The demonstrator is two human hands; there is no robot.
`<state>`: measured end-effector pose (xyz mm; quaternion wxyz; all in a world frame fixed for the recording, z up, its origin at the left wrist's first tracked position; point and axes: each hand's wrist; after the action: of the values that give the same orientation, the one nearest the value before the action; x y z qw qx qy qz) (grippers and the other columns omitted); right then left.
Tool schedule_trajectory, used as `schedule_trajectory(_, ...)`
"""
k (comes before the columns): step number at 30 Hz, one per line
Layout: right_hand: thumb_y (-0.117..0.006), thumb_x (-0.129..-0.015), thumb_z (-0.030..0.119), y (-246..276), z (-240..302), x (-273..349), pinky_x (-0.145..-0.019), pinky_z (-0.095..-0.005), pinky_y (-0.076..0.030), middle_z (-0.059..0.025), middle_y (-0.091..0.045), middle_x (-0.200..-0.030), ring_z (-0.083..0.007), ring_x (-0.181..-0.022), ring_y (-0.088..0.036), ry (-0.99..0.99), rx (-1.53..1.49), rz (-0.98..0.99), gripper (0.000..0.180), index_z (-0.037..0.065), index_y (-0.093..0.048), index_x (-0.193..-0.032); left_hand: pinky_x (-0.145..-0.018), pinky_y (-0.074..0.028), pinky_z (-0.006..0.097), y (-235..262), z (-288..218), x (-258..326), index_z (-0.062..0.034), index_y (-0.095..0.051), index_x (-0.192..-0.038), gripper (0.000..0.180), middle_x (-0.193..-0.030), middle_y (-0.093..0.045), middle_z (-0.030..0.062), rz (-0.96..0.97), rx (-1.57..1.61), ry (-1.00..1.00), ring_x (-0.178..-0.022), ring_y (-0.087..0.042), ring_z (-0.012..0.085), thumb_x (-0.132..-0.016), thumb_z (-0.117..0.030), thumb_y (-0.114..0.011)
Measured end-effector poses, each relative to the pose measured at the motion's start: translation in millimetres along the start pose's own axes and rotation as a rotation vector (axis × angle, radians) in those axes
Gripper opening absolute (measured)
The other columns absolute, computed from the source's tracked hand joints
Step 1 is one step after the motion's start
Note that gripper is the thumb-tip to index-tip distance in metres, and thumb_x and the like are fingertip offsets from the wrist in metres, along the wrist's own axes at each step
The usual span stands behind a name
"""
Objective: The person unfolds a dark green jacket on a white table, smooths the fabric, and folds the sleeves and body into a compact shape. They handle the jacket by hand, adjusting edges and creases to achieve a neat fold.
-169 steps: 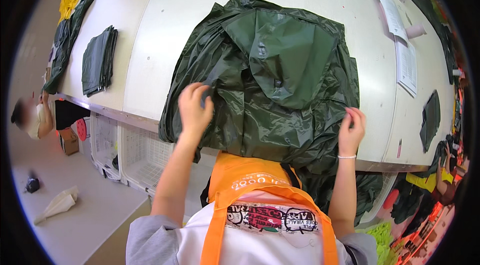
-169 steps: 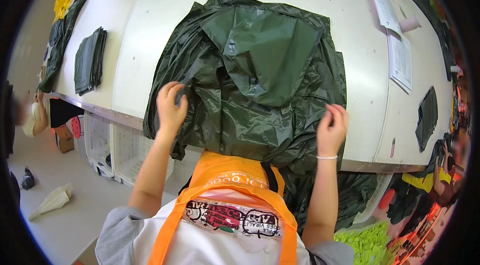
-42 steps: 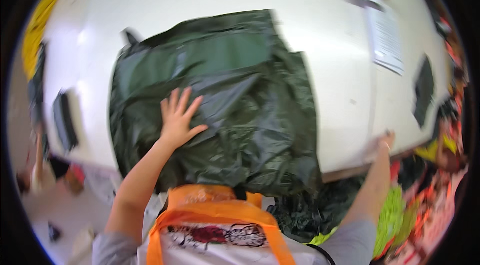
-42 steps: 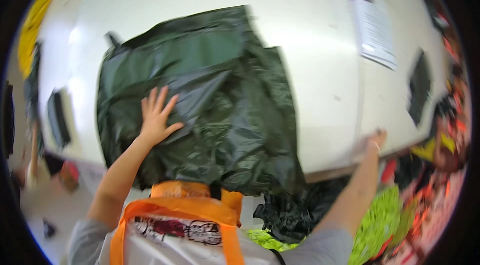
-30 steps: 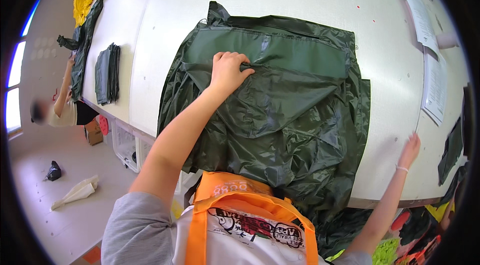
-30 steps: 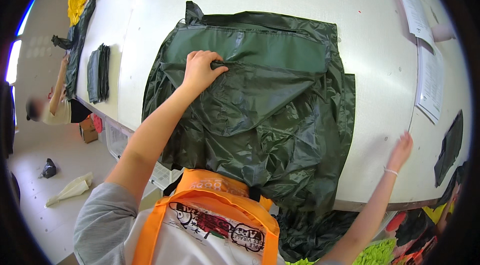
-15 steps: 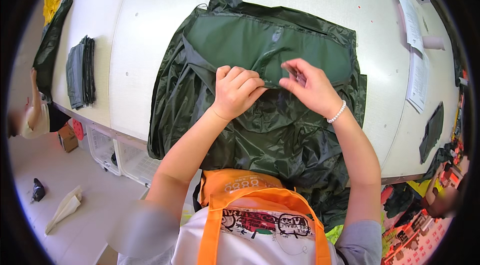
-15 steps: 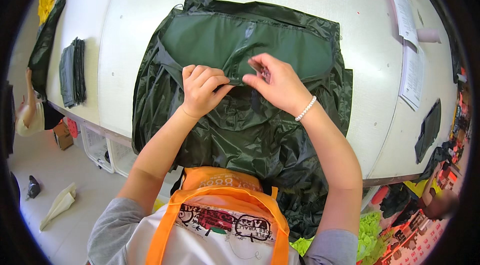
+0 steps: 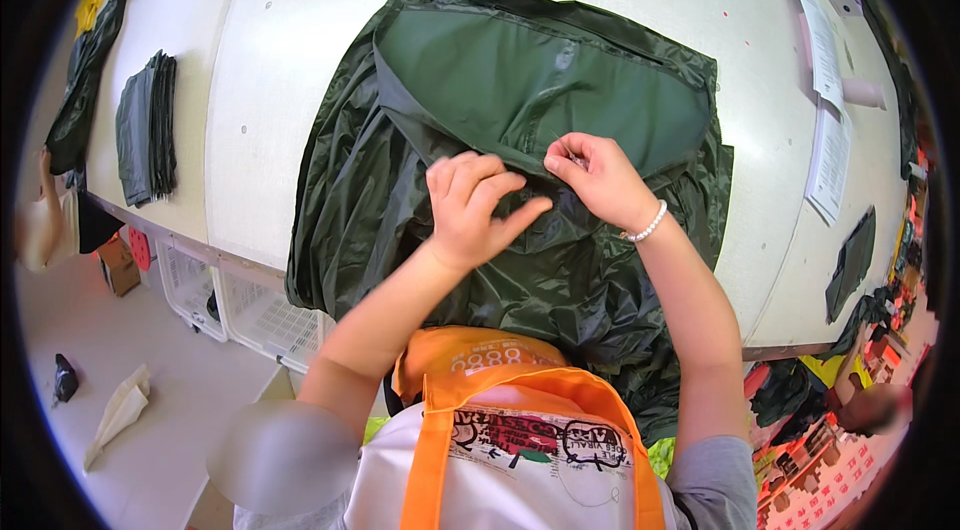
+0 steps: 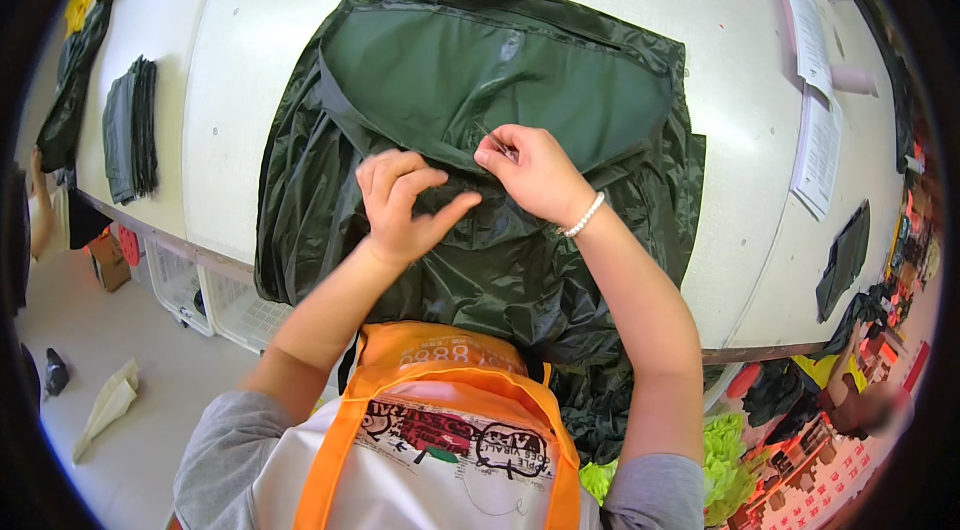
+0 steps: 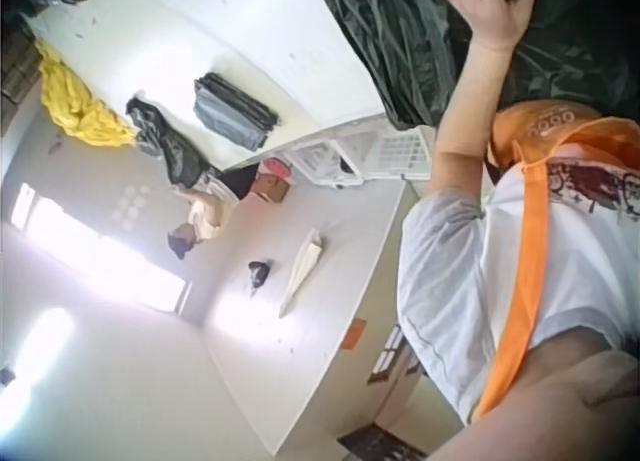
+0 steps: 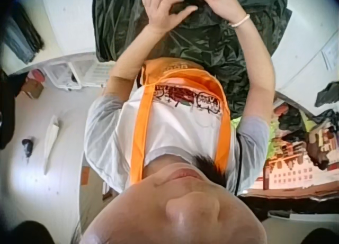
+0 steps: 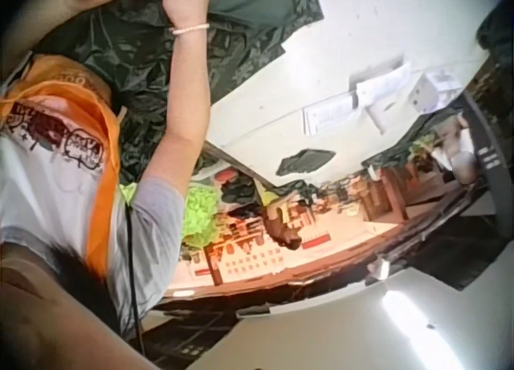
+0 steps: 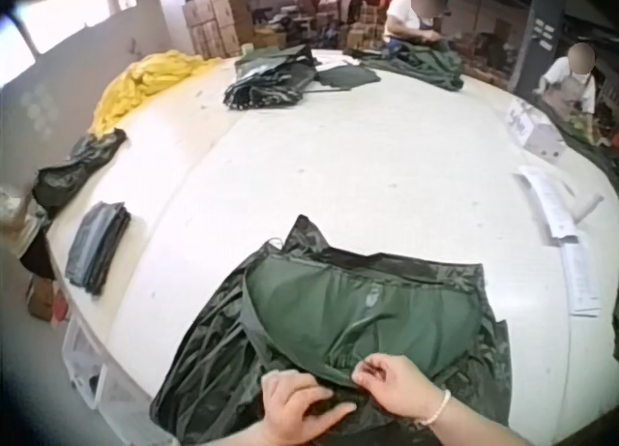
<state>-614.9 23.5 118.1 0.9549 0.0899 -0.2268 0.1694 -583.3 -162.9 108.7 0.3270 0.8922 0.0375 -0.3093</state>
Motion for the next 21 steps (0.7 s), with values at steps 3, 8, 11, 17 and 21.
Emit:
schedule_trajectory(3,-0.060,-0.087,0.012,-11,-6,5,-0.062,-0.0257,-0.043,-0.0024,-0.059,-0.074,-0.0081,-0.066,-0.049,0.093,0.061,-0.114,0.015,-0.004,-0.058,-0.086,-0.056,-0.045,0.025,-6,-15,15,-0.0017,-0.063,-0.075,0.019,-0.067,-0.061,0.0032,0.180,0.425,0.617,-0.060,-0.056,0.0148,-0.070,-0.010,-0.079)
schedule_trajectory(8,-0.058,-0.089,0.012,-18,-3,16,-0.069,-0.0248,-0.044,-0.0018,-0.057,-0.078,-0.0089,-0.071,-0.050,0.091,-0.032,-0.175,0.015,-0.002,-0.057,-0.090,-0.069,-0.048,0.024,-16,-18,7,0.0030,-0.064,-0.082,0.013,-0.075,-0.066,0.0055,0.175,0.994,1.177,-0.071,-0.061,0.0131,-0.082,-0.008,-0.069)
schedule_trajectory(11,-0.056,-0.093,0.017,-5,-7,27,-0.077,-0.0241,-0.044,-0.0043,-0.052,-0.100,-0.0089,-0.084,-0.049,0.174,-0.201,-0.168,0.030,-0.003,-0.044,-0.111,-0.075,-0.048,0.026,-15,-19,5,0.0022,-0.063,-0.088,0.012,-0.083,-0.066,0.0074,0.160,1.063,1.183,-0.077,-0.062,0.0141,-0.085,-0.009,-0.066)
schedule_trajectory(17,-0.062,-0.087,0.013,6,-3,45,-0.072,-0.0257,-0.045,-0.0057,-0.053,-0.090,-0.0121,-0.078,-0.051,0.181,0.074,-0.115,0.019,0.000,-0.053,-0.098,-0.079,-0.048,0.027,-18,-20,7,0.0033,-0.063,-0.094,0.015,-0.087,-0.066,0.0067,0.152,1.169,1.161,-0.081,-0.061,0.0129,-0.087,-0.010,-0.064)
schedule_trajectory(21,-0.063,-0.086,0.011,4,2,44,-0.071,-0.0259,-0.045,-0.0067,-0.052,-0.088,-0.0141,-0.077,-0.052,0.268,0.126,-0.127,0.017,-0.001,-0.054,-0.096,-0.078,-0.049,0.027,-15,-23,2,0.0034,-0.063,-0.093,0.015,-0.086,-0.066,0.0073,0.174,1.160,1.128,-0.079,-0.062,0.0133,-0.087,-0.010,-0.064)
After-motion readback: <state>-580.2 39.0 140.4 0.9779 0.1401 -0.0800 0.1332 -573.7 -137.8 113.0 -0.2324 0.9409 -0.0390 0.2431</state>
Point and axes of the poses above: each hand's wrist, its own x-axis away from the middle knuckle, its own y-axis out of the back of the hand, z = x × y
